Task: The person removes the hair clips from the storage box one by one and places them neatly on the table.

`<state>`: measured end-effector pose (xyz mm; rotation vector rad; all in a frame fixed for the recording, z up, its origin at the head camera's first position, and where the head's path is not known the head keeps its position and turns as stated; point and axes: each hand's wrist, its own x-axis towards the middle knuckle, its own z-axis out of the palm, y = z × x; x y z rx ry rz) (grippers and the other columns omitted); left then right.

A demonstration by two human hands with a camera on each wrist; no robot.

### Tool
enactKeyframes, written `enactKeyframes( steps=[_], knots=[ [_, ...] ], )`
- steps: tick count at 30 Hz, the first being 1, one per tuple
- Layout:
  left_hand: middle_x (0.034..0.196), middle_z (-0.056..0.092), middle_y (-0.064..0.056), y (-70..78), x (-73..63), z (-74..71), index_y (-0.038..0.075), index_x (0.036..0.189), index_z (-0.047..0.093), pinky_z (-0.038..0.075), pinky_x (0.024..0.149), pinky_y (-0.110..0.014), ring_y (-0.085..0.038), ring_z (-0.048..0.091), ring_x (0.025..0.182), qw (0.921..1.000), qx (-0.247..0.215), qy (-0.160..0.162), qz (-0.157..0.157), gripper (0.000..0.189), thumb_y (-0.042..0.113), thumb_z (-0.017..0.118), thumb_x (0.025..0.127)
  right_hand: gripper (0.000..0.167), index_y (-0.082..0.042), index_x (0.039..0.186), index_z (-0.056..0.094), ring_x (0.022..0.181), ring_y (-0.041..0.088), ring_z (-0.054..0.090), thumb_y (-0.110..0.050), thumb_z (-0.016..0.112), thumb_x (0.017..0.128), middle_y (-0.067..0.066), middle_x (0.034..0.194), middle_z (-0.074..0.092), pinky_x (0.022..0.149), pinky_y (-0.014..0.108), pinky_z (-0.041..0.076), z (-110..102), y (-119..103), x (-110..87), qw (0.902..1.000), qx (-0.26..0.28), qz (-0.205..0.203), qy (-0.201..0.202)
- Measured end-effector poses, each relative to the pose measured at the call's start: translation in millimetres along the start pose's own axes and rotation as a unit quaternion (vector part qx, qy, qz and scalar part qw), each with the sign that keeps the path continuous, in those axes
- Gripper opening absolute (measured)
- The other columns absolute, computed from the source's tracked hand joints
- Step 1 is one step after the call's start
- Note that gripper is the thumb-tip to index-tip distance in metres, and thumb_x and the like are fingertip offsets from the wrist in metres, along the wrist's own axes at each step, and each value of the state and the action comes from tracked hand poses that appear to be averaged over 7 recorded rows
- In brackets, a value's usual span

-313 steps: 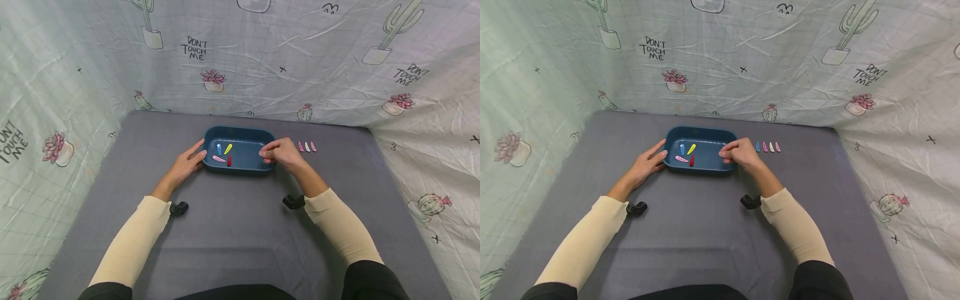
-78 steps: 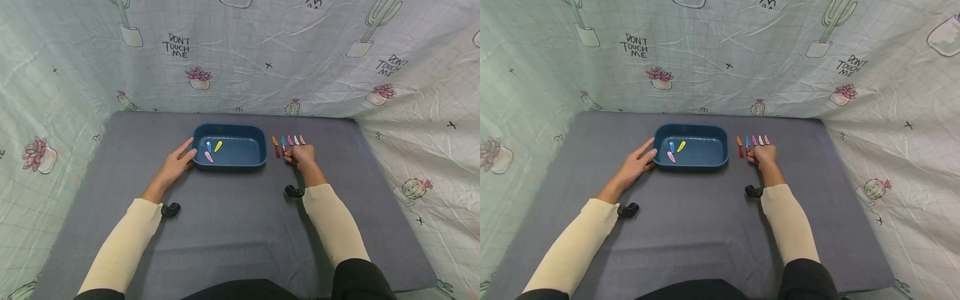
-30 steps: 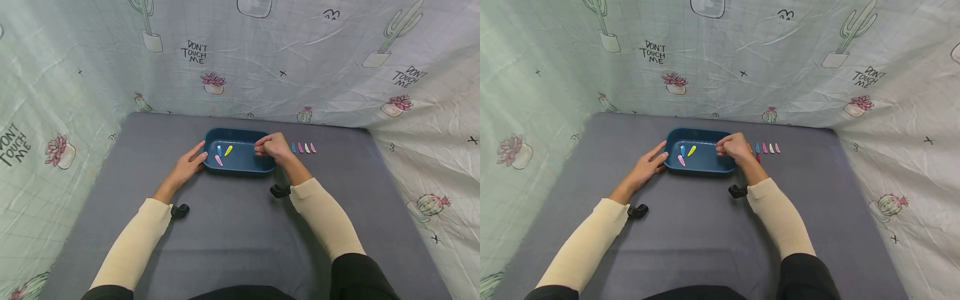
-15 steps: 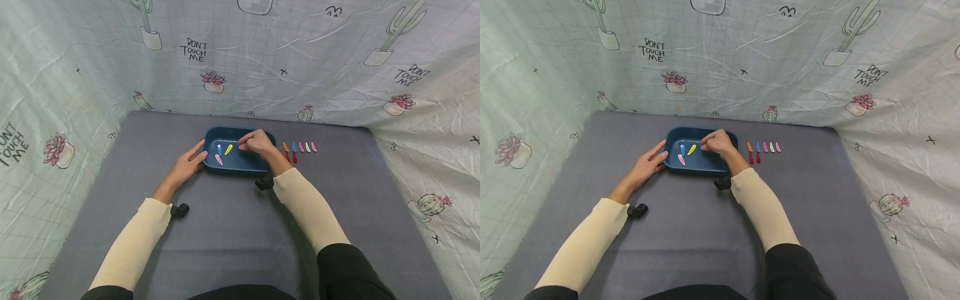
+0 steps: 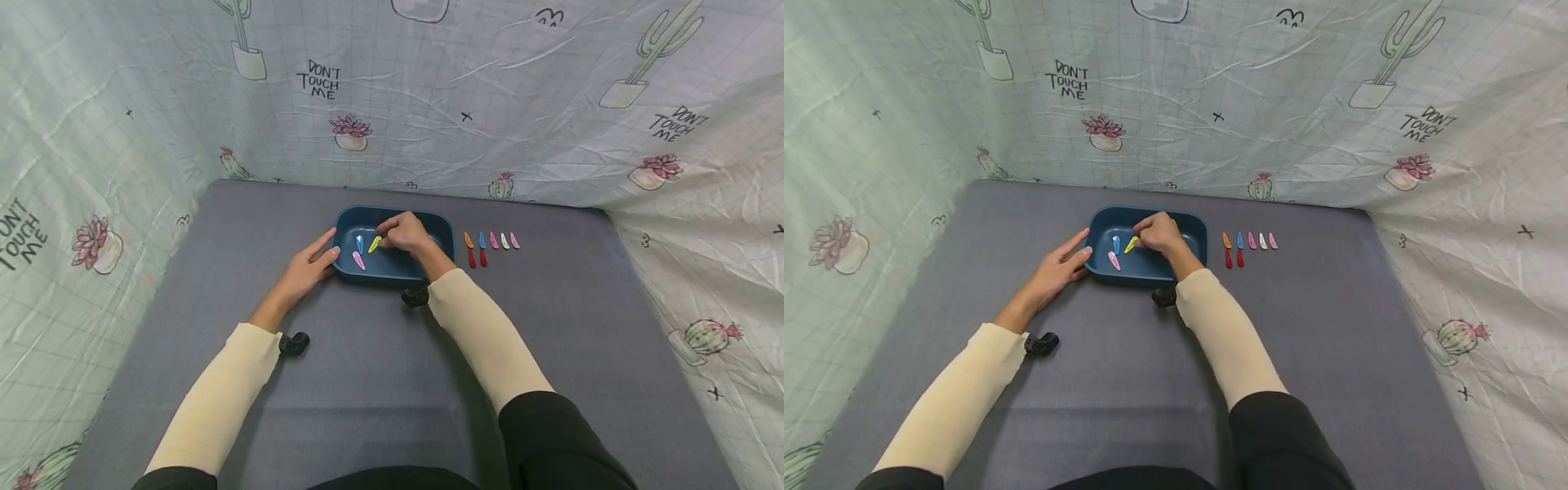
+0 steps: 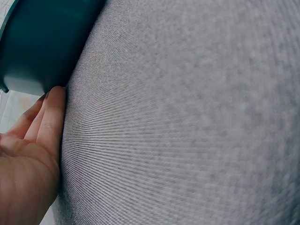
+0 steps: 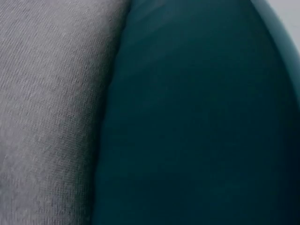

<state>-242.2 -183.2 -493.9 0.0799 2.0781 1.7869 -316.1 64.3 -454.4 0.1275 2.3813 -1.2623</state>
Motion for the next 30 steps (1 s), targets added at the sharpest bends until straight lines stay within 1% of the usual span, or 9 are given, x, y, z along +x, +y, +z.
enactKeyframes(
  steps=[3, 6, 12, 15, 17, 22, 24, 28, 30],
  knots=[
    [0.175, 0.021, -0.001, 0.6, 0.0, -0.5, 0.04, 0.164, 0.03, 0.043, 0.12, -0.049, -0.027, 0.041, 0.154, 1.0, 0.003, 0.001, 0.001, 0.064, 0.044, 0.058, 0.107, 0.03, -0.008, 0.122, 0.078, 0.106, 0.018, 0.065, -0.004, 0.076, 0.093, 0.013, 0.139, 0.068, 0.091, 0.03, 0.06, 2, -3, 3.7, 0.9996, -0.026, 0.007, 0.004],
    [0.175, 0.02, -0.001, 0.6, 0.5, -1.2, 0.039, 0.164, 0.03, 0.043, 0.12, -0.049, -0.028, 0.041, 0.154, 1.0, 0.004, 0.002, 0.002, 0.064, 0.043, 0.058, 0.107, 0.026, -0.009, 0.118, 0.08, 0.1, 0.018, 0.066, -0.006, 0.076, 0.092, 0.012, 0.137, 0.069, 0.084, 0.028, 0.059, 5, -5, 7.0, 0.9984, -0.055, 0.006, 0.009],
    [0.176, 0.019, 0.0, -0.1, 0.8, -1.6, 0.038, 0.165, 0.029, 0.043, 0.12, -0.049, -0.027, 0.039, 0.155, 1.0, 0.007, 0.004, 0.0, 0.064, 0.043, 0.058, 0.107, 0.009, -0.009, 0.099, 0.083, 0.095, 0.019, 0.063, -0.01, 0.08, 0.09, 0.008, 0.114, 0.077, 0.083, 0.03, 0.056, 11, -4, 9.2, 0.9916, -0.124, -0.015, 0.035],
    [0.176, 0.019, -0.002, -0.9, 0.4, -0.7, 0.039, 0.164, 0.03, 0.043, 0.12, -0.049, -0.028, 0.039, 0.155, 0.9999, 0.01, 0.006, 0.002, 0.064, 0.044, 0.058, 0.107, 0.004, -0.009, 0.091, 0.082, 0.093, 0.02, 0.063, -0.011, 0.08, 0.09, 0.007, 0.106, 0.078, 0.081, 0.031, 0.055, 13, -2, 9.2, 0.9895, -0.136, -0.02, 0.047],
    [0.175, 0.02, -0.002, -1.7, 0.5, -0.1, 0.039, 0.164, 0.03, 0.043, 0.12, -0.049, -0.028, 0.039, 0.155, 0.9999, 0.008, 0.006, 0.002, 0.065, 0.045, 0.058, 0.106, 0.004, -0.009, 0.093, 0.082, 0.094, 0.021, 0.064, -0.011, 0.079, 0.091, 0.007, 0.107, 0.078, 0.082, 0.031, 0.056, 15, 0, 10.0, 0.9899, -0.131, -0.02, 0.052],
    [0.175, 0.02, -0.002, -3.2, 1.0, 1.0, 0.041, 0.164, 0.03, 0.042, 0.121, -0.049, -0.027, 0.039, 0.155, 1.0, 0.006, 0.006, -0.003, 0.064, 0.046, 0.058, 0.106, 0.021, -0.012, 0.111, 0.082, 0.107, 0.022, 0.063, -0.01, 0.079, 0.091, 0.006, 0.124, 0.076, 0.095, 0.036, 0.058, 16, 3, 12.0, 0.9898, -0.129, -0.026, 0.055],
    [0.175, 0.021, -0.002, -3.2, 1.2, 1.5, 0.041, 0.163, 0.031, 0.043, 0.12, -0.049, -0.027, 0.04, 0.155, 0.9999, 0.01, 0.01, -0.005, 0.062, 0.044, 0.058, 0.107, 0.022, -0.013, 0.112, 0.082, 0.109, 0.023, 0.062, -0.011, 0.079, 0.091, 0.006, 0.127, 0.075, 0.097, 0.037, 0.057, 16, 3, 12.6, 0.9882, -0.14, -0.031, 0.054],
    [0.175, 0.02, -0.001, -2.9, 1.5, 1.7, 0.042, 0.163, 0.03, 0.043, 0.12, -0.049, -0.027, 0.04, 0.155, 0.9998, 0.018, 0.01, -0.005, 0.062, 0.043, 0.057, 0.107, 0.008, -0.012, 0.097, 0.082, 0.101, 0.025, 0.06, -0.014, 0.078, 0.092, 0.007, 0.117, 0.075, 0.088, 0.037, 0.055, 16, 3, 11.8, 0.9844, -0.163, -0.04, 0.052],
    [0.176, 0.019, -0.001, -3.0, 1.7, 1.7, 0.042, 0.164, 0.03, 0.042, 0.12, -0.049, -0.027, 0.039, 0.155, 0.9997, 0.021, 0.01, -0.004, 0.063, 0.045, 0.057, 0.107, 0.006, -0.011, 0.089, 0.081, 0.097, 0.024, 0.059, -0.014, 0.077, 0.092, 0.006, 0.11, 0.075, 0.083, 0.035, 0.052, 16, 3, 10.7, 0.9828, -0.171, -0.044, 0.054]
  ],
)
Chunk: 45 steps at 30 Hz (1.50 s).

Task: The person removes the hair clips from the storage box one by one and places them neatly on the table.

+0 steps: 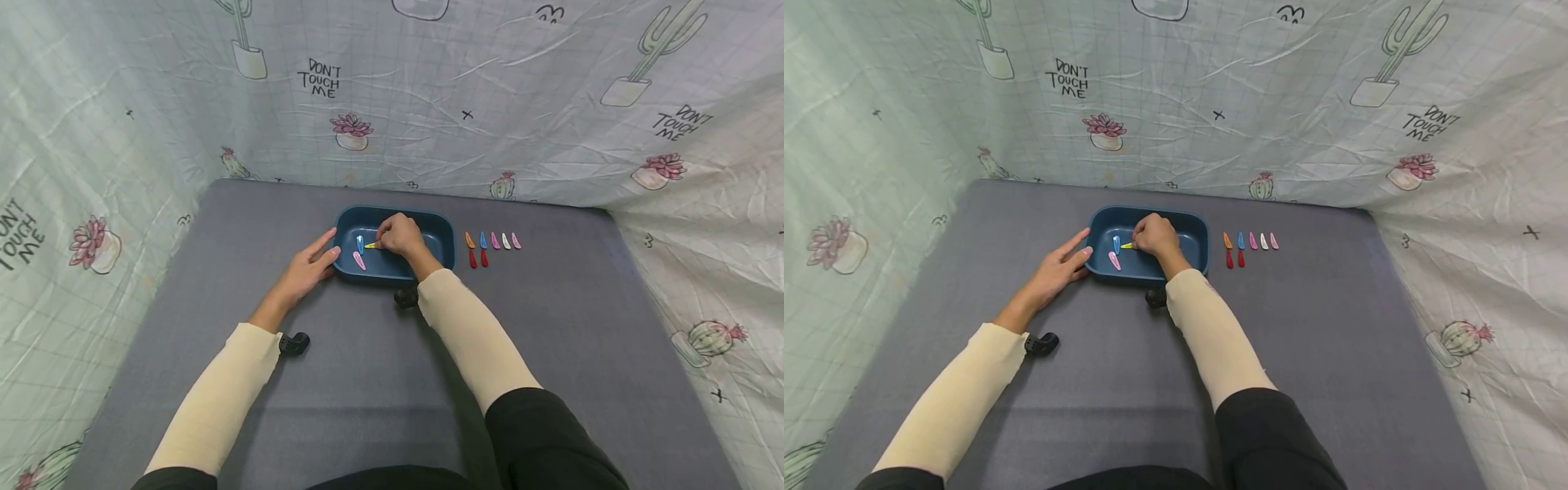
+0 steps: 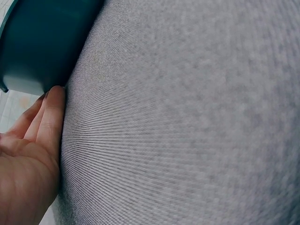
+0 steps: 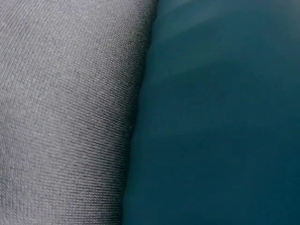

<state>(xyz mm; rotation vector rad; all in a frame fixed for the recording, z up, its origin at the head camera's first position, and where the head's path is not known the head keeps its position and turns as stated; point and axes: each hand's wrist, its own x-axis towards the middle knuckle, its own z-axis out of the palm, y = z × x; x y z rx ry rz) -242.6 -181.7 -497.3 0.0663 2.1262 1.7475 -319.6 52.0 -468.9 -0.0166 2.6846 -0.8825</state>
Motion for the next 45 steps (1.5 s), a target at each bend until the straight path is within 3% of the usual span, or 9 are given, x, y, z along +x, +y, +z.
enactKeyframes(
  steps=[13, 20, 24, 35, 45],
  knots=[
    [0.175, 0.02, -0.001, -0.3, 0.3, 0.9, 0.039, 0.164, 0.031, 0.043, 0.12, -0.05, -0.028, 0.04, 0.155, 1.0, -0.007, 0.001, 0.004, 0.063, 0.044, 0.057, 0.107, 0.015, -0.007, 0.082, 0.083, 0.08, 0.017, 0.06, -0.017, 0.079, 0.092, 0.004, 0.09, 0.077, 0.066, 0.026, 0.046, -2, 4, -5.8, 0.9996, -0.026, -0.01, 0.001],
    [0.175, 0.021, -0.002, 1.3, 0.6, 2.4, 0.039, 0.164, 0.03, 0.042, 0.12, -0.049, -0.028, 0.04, 0.155, 0.9999, -0.012, 0.003, -0.003, 0.062, 0.038, 0.056, 0.109, 0.021, -0.007, 0.07, 0.079, 0.06, 0.013, 0.059, -0.014, 0.081, 0.09, 0.003, 0.078, 0.073, 0.055, 0.023, 0.049, -8, 11, -6.7, 0.9992, 0.033, -0.002, -0.023],
    [0.175, 0.02, -0.002, 1.0, 1.1, 3.2, 0.04, 0.164, 0.028, 0.041, 0.12, -0.05, -0.028, 0.038, 0.156, 0.9999, -0.014, -0.001, 0.0, 0.062, 0.038, 0.056, 0.109, 0.022, -0.007, 0.068, 0.078, 0.059, 0.013, 0.059, -0.009, 0.078, 0.09, 0.003, 0.074, 0.071, 0.054, 0.023, 0.05, -16, 12, -10.5, 0.9964, 0.08, 0.01, -0.028],
    [0.175, 0.021, -0.004, -0.6, 0.3, 3.0, 0.046, 0.163, 0.028, 0.043, 0.119, -0.049, -0.029, 0.041, 0.154, 0.9999, 0.009, 0.007, -0.004, 0.062, 0.045, 0.056, 0.108, 0.016, -0.003, 0.076, 0.08, 0.067, 0.017, 0.063, -0.001, 0.073, 0.09, 0.008, 0.087, 0.075, 0.061, 0.029, 0.055, -39, 8, -23.3, 0.9886, 0.14, 0.03, -0.045],
    [0.176, 0.02, -0.003, 1.6, -0.4, 2.7, 0.046, 0.163, 0.028, 0.043, 0.12, -0.049, -0.029, 0.039, 0.155, 1.0, 0.002, 0.002, -0.004, 0.064, 0.049, 0.056, 0.106, 0.014, 0.0, 0.081, 0.08, 0.068, 0.018, 0.061, 0.0, 0.071, 0.092, 0.012, 0.095, 0.076, 0.084, 0.05, 0.061, -56, 7, -38.1, 0.984, 0.169, 0.035, -0.047]
  ],
)
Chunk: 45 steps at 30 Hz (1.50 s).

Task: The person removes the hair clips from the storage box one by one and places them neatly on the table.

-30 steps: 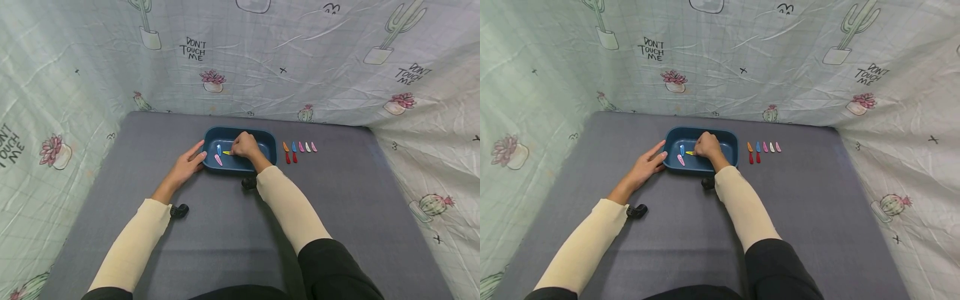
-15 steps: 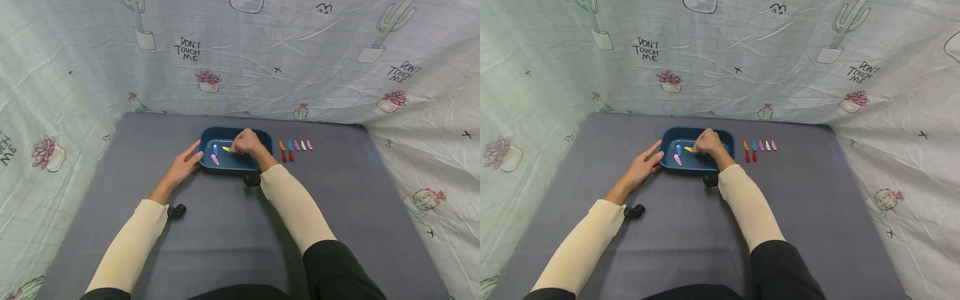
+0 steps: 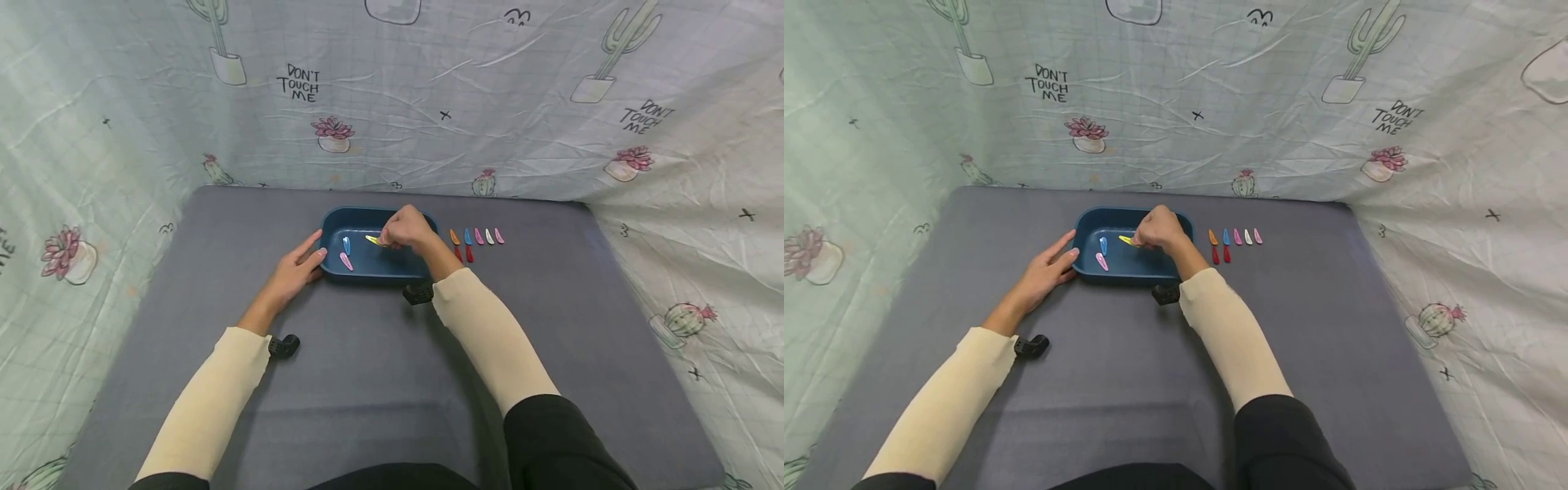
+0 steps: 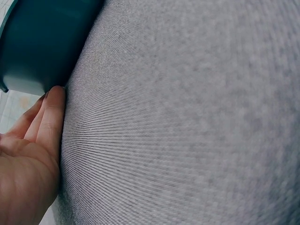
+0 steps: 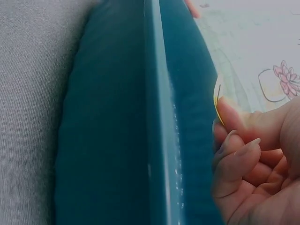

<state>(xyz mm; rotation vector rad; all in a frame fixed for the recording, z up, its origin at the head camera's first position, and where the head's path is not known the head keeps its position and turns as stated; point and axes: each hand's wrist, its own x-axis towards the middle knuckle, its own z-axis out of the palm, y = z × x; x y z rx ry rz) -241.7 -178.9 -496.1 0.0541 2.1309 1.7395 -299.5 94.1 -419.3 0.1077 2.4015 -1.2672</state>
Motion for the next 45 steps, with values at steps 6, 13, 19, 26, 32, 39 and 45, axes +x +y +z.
enactKeyframes(
  steps=[6, 13, 19, 26, 32, 39, 45],
  knots=[
    [0.175, 0.022, -0.004, -1.2, 0.1, -0.6, 0.045, 0.163, 0.027, 0.043, 0.12, -0.049, -0.029, 0.04, 0.155, 1.0, -0.007, -0.001, 0.001, 0.063, 0.044, 0.056, 0.108, 0.013, 0.001, 0.088, 0.08, 0.069, 0.02, 0.06, -0.002, 0.068, 0.094, 0.011, 0.089, 0.074, 0.086, 0.052, 0.058, -7, 1, -5.8, 1.0, -0.001, 0.007, -0.003],
    [0.173, 0.024, -0.012, -2.7, 0.1, -0.8, 0.04, 0.166, 0.024, 0.042, 0.12, -0.052, -0.034, 0.04, 0.153, 1.0, -0.003, -0.002, 0.005, 0.064, 0.04, 0.054, 0.109, 0.018, -0.001, 0.082, 0.079, 0.065, 0.018, 0.053, 0.001, 0.066, 0.094, 0.007, 0.079, 0.069, 0.081, 0.05, 0.051, -15, 3, -10.8, 0.9998, 0.0, 0.017, -0.011],
    [0.172, 0.028, -0.014, -4.8, -0.6, -1.1, 0.042, 0.165, 0.026, 0.043, 0.119, -0.051, -0.033, 0.043, 0.152, 1.0, 0.006, 0.006, 0.005, 0.063, 0.043, 0.055, 0.108, 0.016, -0.001, 0.082, 0.079, 0.064, 0.017, 0.052, 0.0, 0.067, 0.094, 0.008, 0.08, 0.07, 0.081, 0.049, 0.051, -19, 2, -16.2, 0.9997, 0.004, 0.022, -0.01],
    [0.174, 0.024, -0.008, -5.4, -0.6, -0.7, 0.044, 0.164, 0.027, 0.043, 0.119, -0.05, -0.031, 0.041, 0.153, 1.0, 0.002, 0.004, 0.007, 0.064, 0.048, 0.056, 0.107, 0.011, 0.001, 0.087, 0.079, 0.063, 0.017, 0.055, -0.001, 0.07, 0.093, 0.007, 0.081, 0.07, 0.087, 0.054, 0.055, -25, 4, -21.2, 0.9997, -0.004, 0.025, -0.002],
    [0.175, 0.021, -0.006, -5.0, -0.8, -0.1, 0.044, 0.164, 0.027, 0.042, 0.12, -0.05, -0.031, 0.04, 0.155, 0.9999, 0.005, 0.004, 0.011, 0.063, 0.046, 0.055, 0.108, 0.013, 0.001, 0.084, 0.079, 0.061, 0.016, 0.053, -0.001, 0.069, 0.093, 0.006, 0.077, 0.069, 0.084, 0.053, 0.054, -31, 7, -25.5, 0.9996, -0.006, 0.026, 0.004],
    [0.176, 0.02, -0.005, -5.3, 0.5, 1.4, 0.044, 0.164, 0.027, 0.042, 0.12, -0.05, -0.031, 0.039, 0.155, 0.9999, 0.003, 0.005, 0.012, 0.062, 0.045, 0.055, 0.108, 0.011, 0.0, 0.081, 0.079, 0.063, 0.015, 0.057, -0.003, 0.074, 0.091, 0.004, 0.074, 0.068, 0.075, 0.042, 0.058, -40, 11, -28.6, 0.9996, -0.012, 0.022, 0.011],
    [0.176, 0.019, -0.005, -4.1, 0.5, 2.1, 0.045, 0.164, 0.026, 0.041, 0.121, -0.051, -0.031, 0.038, 0.156, 0.9999, 0.001, 0.001, 0.013, 0.064, 0.047, 0.055, 0.107, 0.012, 0.0, 0.081, 0.079, 0.063, 0.015, 0.056, -0.003, 0.074, 0.092, 0.003, 0.072, 0.068, 0.08, 0.046, 0.056, -51, 19, -33.1, 0.9993, 0.005, 0.03, 0.021]
  ],
)
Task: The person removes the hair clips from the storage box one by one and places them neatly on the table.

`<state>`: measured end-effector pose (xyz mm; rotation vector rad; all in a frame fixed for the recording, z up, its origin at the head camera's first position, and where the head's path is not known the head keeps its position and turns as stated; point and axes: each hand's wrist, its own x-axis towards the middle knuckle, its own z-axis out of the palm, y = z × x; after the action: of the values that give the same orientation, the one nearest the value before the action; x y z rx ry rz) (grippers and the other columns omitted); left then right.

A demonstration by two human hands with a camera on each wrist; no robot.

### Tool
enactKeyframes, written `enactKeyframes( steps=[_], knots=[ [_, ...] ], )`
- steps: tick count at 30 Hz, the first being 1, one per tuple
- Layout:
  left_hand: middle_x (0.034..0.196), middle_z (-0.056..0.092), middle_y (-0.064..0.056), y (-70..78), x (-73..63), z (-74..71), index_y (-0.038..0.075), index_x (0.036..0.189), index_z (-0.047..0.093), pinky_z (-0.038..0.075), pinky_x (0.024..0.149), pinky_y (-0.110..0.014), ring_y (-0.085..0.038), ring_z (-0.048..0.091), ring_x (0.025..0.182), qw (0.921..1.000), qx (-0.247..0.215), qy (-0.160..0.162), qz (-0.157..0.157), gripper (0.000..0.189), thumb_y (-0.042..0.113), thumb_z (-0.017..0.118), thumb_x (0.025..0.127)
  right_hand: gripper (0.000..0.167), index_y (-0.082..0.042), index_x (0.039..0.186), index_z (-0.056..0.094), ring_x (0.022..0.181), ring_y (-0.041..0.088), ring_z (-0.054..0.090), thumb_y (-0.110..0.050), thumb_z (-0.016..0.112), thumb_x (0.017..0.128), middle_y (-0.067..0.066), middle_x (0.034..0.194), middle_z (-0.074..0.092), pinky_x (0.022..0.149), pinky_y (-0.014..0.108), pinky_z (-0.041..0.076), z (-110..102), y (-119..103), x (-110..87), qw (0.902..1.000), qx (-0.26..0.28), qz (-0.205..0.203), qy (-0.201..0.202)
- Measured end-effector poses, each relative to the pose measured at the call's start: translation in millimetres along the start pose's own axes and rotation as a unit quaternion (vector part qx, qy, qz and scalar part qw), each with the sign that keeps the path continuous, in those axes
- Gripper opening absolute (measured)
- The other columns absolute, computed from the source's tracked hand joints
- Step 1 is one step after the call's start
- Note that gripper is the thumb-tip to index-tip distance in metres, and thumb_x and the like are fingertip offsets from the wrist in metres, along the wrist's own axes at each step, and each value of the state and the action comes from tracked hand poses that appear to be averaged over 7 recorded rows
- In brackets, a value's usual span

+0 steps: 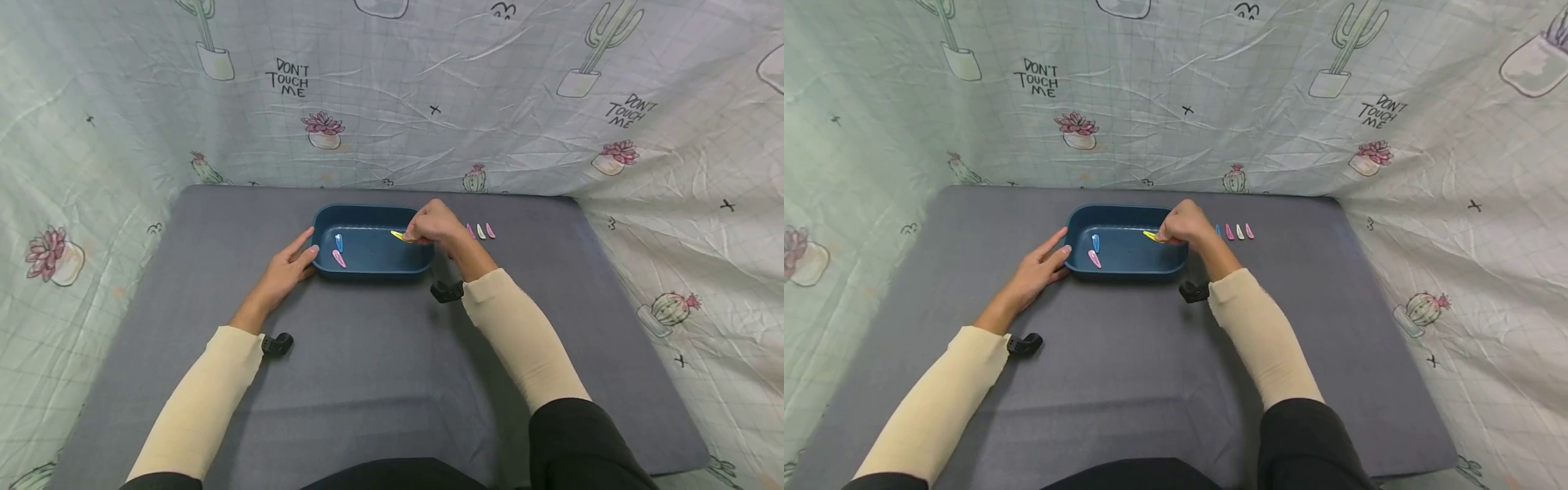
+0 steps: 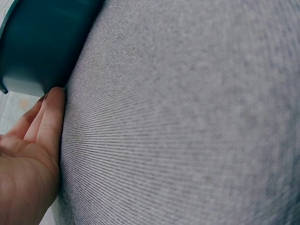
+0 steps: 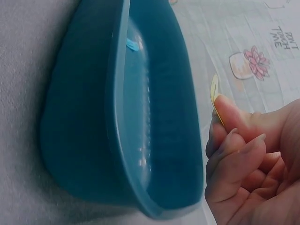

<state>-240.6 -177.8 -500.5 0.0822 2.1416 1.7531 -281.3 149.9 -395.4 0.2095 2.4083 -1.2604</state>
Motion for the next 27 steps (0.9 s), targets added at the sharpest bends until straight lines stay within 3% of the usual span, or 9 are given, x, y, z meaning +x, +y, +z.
enactKeyframes(
  steps=[7, 10, 12, 17, 27],
  knots=[
    [0.176, 0.016, -0.002, -0.7, 2.3, -1.3, 0.043, 0.165, 0.024, 0.039, 0.122, -0.053, -0.031, 0.035, 0.157, 0.9999, -0.009, -0.007, -0.004, 0.063, 0.041, 0.054, 0.109, 0.016, 0.001, 0.081, 0.077, 0.064, 0.017, 0.053, -0.001, 0.069, 0.095, 0.004, 0.073, 0.067, 0.081, 0.047, 0.053, -11, 10, -3.6, 0.9999, 0.01, 0.01, 0.007],
    [0.176, 0.014, 0.0, -1.4, 2.6, -1.7, 0.044, 0.165, 0.023, 0.038, 0.123, -0.053, -0.03, 0.034, 0.157, 0.9999, -0.012, -0.007, -0.007, 0.063, 0.041, 0.054, 0.109, 0.017, 0.001, 0.082, 0.077, 0.064, 0.018, 0.05, -0.001, 0.067, 0.096, 0.005, 0.071, 0.064, 0.073, 0.041, 0.05, -16, 14, -5.8, 0.9998, 0.009, 0.015, 0.007],
    [0.176, 0.013, 0.0, -1.4, 2.4, -1.9, 0.044, 0.164, 0.024, 0.039, 0.122, -0.052, -0.03, 0.034, 0.157, 0.9999, -0.013, -0.007, -0.007, 0.064, 0.042, 0.054, 0.109, 0.016, -0.001, 0.083, 0.078, 0.063, 0.019, 0.049, -0.003, 0.068, 0.096, 0.006, 0.07, 0.064, 0.062, 0.036, 0.043, -20, 16, -7.7, 0.9998, -0.001, 0.018, 0.01],
    [0.176, 0.015, -0.002, -0.5, 2.0, -2.2, 0.044, 0.164, 0.025, 0.04, 0.122, -0.052, -0.03, 0.036, 0.157, 0.9999, -0.009, -0.006, -0.004, 0.064, 0.045, 0.055, 0.107, 0.014, -0.003, 0.086, 0.08, 0.061, 0.021, 0.048, -0.007, 0.07, 0.096, 0.005, 0.066, 0.063, 0.055, 0.033, 0.035, -30, 21, -11.8, 0.9994, -0.016, 0.026, 0.013],
    [0.176, 0.017, -0.004, 1.2, 0.3, -1.1, 0.044, 0.164, 0.026, 0.041, 0.121, -0.051, -0.031, 0.037, 0.156, 1.0, -0.001, -0.003, -0.003, 0.064, 0.048, 0.056, 0.107, 0.011, 0.002, 0.09, 0.078, 0.057, 0.015, 0.054, -0.005, 0.072, 0.095, 0.006, 0.069, 0.068, 0.052, 0.028, 0.045, -46, 42, -13.5, 0.9988, 0.032, 0.024, 0.029]
  ],
)
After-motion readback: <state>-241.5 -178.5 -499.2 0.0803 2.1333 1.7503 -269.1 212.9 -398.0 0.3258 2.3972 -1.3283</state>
